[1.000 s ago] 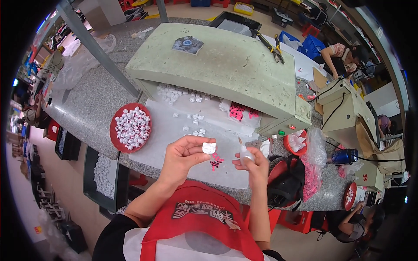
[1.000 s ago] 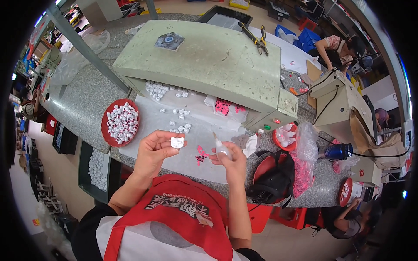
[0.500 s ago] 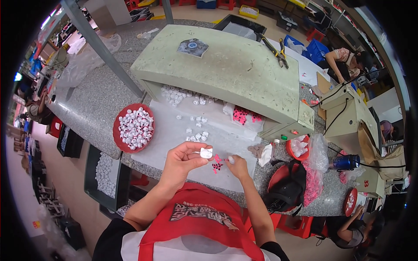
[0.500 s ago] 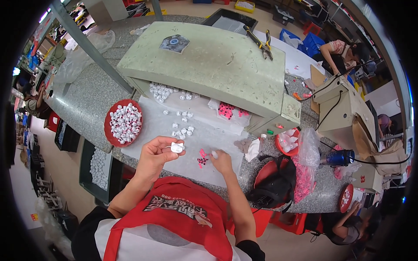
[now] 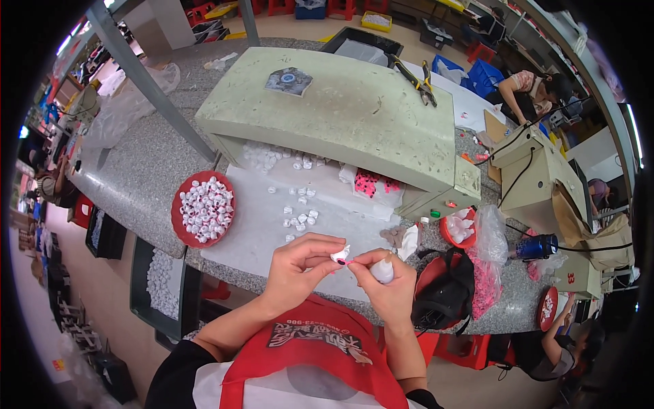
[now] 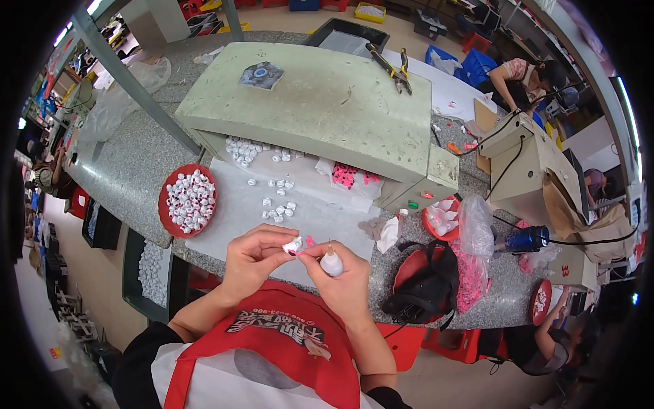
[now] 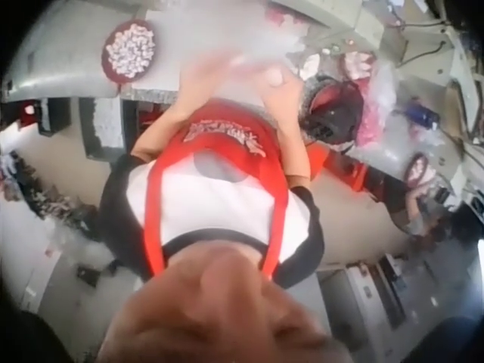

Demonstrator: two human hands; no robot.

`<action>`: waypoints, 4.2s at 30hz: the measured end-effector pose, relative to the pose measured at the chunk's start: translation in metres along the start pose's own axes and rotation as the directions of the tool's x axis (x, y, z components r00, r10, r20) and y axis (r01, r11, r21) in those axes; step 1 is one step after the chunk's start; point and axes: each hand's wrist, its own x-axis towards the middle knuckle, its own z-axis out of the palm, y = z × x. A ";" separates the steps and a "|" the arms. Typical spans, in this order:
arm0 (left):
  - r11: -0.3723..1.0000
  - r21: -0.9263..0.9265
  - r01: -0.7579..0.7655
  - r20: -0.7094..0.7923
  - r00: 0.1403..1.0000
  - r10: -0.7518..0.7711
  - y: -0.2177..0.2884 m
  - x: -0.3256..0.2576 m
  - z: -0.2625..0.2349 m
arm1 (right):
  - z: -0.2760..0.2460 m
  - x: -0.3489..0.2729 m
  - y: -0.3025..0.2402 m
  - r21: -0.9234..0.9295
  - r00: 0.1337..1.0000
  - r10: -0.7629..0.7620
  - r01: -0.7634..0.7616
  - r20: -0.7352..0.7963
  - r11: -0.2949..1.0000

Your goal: Assembling small white plastic components by hand at a workbench.

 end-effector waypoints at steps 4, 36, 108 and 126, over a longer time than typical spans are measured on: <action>0.999 -0.033 0.005 0.042 0.999 -0.004 0.010 -0.003 0.000 | 0.004 -0.003 0.004 -0.081 0.992 -0.123 0.121 -0.018 0.989; 0.970 -0.205 0.133 0.074 0.990 -0.120 0.018 0.002 -0.003 | -0.002 0.008 0.006 0.282 0.963 -0.229 0.183 0.140 0.942; 0.962 0.200 -0.185 -0.053 0.978 0.199 0.028 0.002 -0.003 | -0.006 -0.019 -0.032 -0.260 0.744 -0.668 0.649 0.023 0.715; 0.927 -0.316 0.202 -0.013 0.976 -0.217 0.026 0.010 -0.012 | -0.009 -0.018 -0.025 -0.237 0.768 -0.639 0.614 -0.040 0.753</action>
